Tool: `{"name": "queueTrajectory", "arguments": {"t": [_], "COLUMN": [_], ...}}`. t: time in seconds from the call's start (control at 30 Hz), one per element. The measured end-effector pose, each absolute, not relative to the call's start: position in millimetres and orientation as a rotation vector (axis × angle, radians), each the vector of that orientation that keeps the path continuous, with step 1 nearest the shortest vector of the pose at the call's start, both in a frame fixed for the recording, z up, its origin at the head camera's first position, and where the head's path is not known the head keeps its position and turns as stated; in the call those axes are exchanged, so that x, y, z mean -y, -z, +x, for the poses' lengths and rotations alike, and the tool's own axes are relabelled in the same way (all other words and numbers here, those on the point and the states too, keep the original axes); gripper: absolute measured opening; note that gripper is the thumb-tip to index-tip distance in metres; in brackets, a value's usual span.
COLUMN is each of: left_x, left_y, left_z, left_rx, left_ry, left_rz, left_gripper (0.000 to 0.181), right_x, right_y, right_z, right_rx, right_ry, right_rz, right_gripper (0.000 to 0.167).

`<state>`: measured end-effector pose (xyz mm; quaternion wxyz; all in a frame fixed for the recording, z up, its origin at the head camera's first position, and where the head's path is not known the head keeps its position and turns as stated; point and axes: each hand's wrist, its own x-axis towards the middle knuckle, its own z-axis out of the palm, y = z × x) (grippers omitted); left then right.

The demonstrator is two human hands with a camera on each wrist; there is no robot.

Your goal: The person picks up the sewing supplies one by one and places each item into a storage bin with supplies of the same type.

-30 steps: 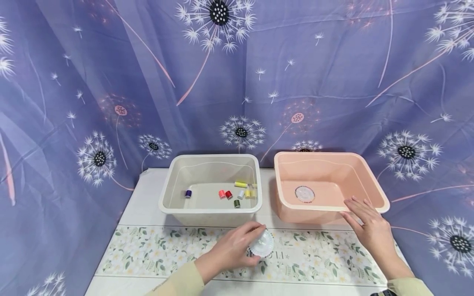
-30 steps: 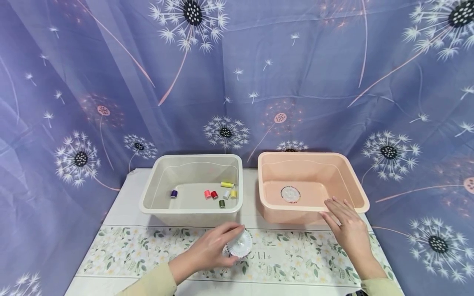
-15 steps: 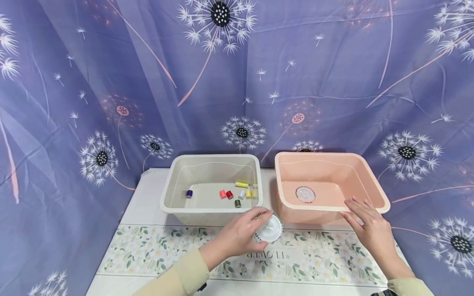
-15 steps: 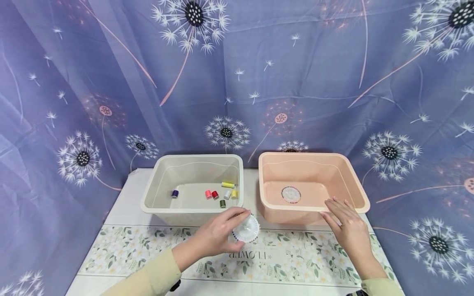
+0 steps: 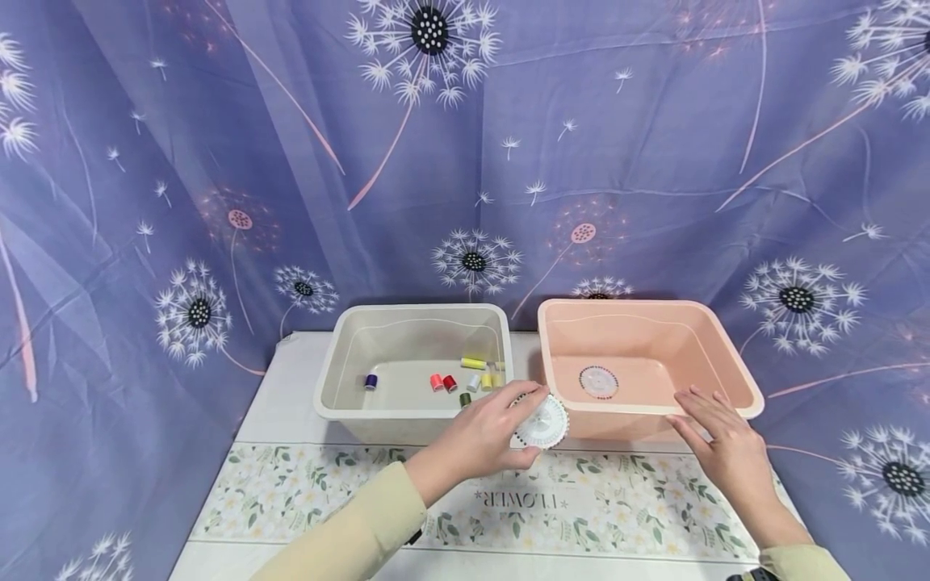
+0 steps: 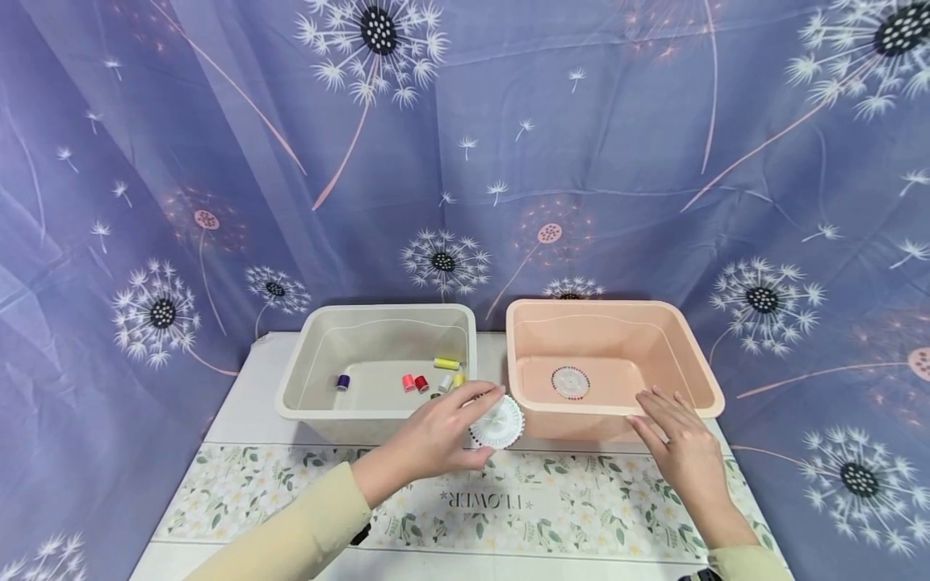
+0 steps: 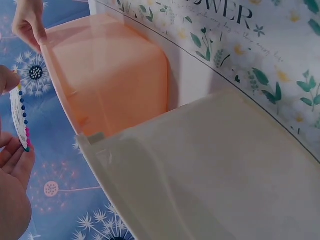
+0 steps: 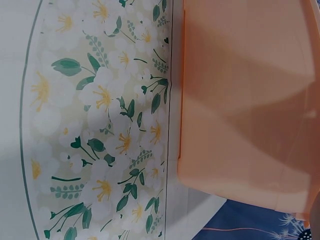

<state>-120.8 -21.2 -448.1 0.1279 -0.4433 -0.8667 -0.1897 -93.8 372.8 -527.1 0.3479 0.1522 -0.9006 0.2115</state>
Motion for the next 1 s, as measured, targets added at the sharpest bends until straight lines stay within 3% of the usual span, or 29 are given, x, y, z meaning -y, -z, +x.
{"name": "queueTrajectory", "arguments": {"t": [0.27, 0.4, 0.77, 0.9, 1.0], "left_x": [9, 1, -17, -23, -26], "left_y": [441, 440, 435, 435, 435], "left_z": [-128, -134, -148, -154, -159], "left_rx": [2.578, 2.546, 2.556, 2.573, 2.573], "left_ry": [0.51, 0.543, 0.544, 0.602, 0.629], "left_rz": [-1.26, -1.268, -1.253, -1.248, -1.245], "left_gripper": [0.084, 0.084, 0.083, 0.083, 0.083], "right_x": [-375, -376, -374, -373, -373], "right_y": [528, 528, 526, 526, 527], "right_z": [-94, -93, -91, -91, -92], "right_rx": [2.34, 2.345, 2.362, 2.357, 2.348], "right_ry": [-0.537, -0.538, -0.529, -0.536, -0.543], "right_rz": [0.386, 0.387, 0.367, 0.369, 0.375], "right_gripper": [0.074, 0.046, 0.052, 0.045, 0.059]}}
